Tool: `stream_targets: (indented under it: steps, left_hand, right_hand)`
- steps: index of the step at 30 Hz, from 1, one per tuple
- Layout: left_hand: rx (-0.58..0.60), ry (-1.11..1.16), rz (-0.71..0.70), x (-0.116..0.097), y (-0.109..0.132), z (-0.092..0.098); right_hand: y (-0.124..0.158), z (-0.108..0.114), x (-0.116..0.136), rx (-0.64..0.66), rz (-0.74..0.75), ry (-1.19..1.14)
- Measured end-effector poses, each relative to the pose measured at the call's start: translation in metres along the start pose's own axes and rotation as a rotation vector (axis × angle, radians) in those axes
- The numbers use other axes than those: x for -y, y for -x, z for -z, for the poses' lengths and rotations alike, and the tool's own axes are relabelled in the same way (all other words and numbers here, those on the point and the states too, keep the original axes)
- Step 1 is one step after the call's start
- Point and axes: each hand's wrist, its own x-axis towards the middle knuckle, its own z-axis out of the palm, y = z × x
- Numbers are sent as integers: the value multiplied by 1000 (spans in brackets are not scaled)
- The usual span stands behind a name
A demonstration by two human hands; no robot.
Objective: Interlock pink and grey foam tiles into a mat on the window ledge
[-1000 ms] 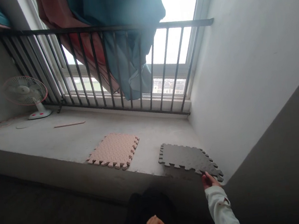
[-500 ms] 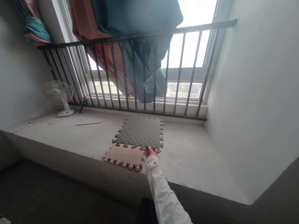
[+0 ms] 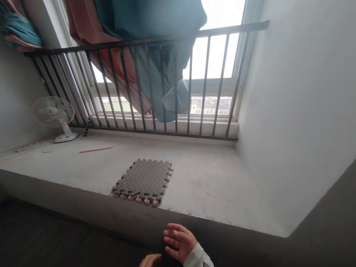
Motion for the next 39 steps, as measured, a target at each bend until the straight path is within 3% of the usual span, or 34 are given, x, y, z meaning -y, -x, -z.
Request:
stream_targets:
  steps: [3, 8, 12, 20, 31, 39]
  left_hand:
    - [86, -106, 19, 1, -57, -1]
    - [290, -482, 190, -6, -153, -7]
    - [419, -705, 346, -6, -193, -16]
    - [473, -740, 441, 4, -209, -32]
    - [505, -770, 449, 9, -205, -20]
    - [512, -791, 486, 7, -211, -28]
  right_hand:
    - [27, 18, 9, 31, 93, -204]
    - [42, 55, -6, 13, 254, -376]
    - [38, 64, -10, -45, 313, -451]
    - [36, 59, -15, -56, 320, -423]
    - [35, 53, -16, -39, 302, -441]
    - [36, 49, -19, -34, 284, -460]
